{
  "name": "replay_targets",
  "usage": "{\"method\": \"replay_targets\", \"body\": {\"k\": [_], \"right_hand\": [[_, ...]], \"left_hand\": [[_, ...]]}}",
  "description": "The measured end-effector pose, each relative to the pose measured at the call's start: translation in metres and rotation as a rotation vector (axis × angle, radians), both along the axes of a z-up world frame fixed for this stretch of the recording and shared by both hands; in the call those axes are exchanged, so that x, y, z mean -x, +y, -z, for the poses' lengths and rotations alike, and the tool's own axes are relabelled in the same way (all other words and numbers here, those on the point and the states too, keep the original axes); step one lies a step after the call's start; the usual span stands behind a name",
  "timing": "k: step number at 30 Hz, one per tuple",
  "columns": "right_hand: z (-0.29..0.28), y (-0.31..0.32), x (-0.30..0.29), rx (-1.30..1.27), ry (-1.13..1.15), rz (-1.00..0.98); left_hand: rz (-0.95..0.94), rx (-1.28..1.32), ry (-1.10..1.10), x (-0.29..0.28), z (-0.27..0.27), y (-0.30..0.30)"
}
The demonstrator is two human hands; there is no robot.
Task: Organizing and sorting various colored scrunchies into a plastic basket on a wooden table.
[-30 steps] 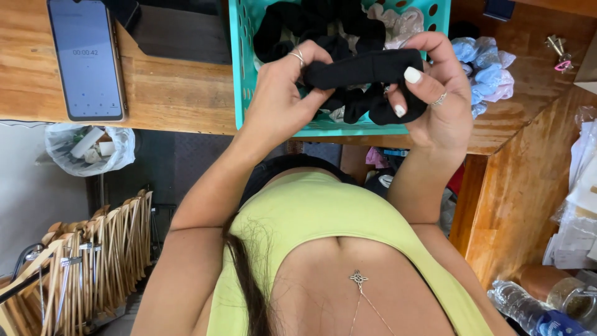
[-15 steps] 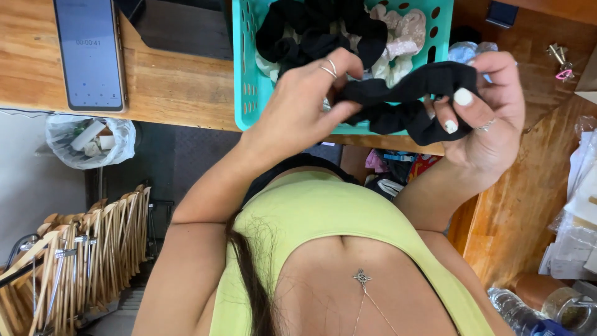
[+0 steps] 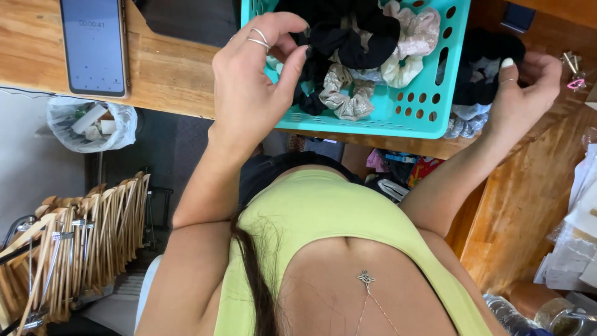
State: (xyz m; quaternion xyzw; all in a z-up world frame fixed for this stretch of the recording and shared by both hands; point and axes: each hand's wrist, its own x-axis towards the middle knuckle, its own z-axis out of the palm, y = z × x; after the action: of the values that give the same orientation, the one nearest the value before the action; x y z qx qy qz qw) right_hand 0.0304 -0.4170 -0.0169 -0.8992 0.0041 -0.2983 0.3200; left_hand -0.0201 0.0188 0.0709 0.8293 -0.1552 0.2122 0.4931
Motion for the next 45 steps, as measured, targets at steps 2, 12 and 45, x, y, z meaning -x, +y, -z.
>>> {"method": "replay_targets", "body": {"k": [2, 12, 45], "right_hand": [[-0.020, 0.031, 0.004, 0.110, -0.139, 0.041], [-0.078, 0.151, 0.011, 0.491, 0.331, -0.725], [-0.091, 0.124, 0.052, -0.752, 0.161, -0.695]], "left_hand": [[-0.019, 0.032, -0.011, 0.002, -0.002, 0.000], [-0.073, -0.101, -0.094, 0.002, 0.007, -0.001], [0.434, -0.032, 0.233, -0.011, 0.013, -0.034]]}}
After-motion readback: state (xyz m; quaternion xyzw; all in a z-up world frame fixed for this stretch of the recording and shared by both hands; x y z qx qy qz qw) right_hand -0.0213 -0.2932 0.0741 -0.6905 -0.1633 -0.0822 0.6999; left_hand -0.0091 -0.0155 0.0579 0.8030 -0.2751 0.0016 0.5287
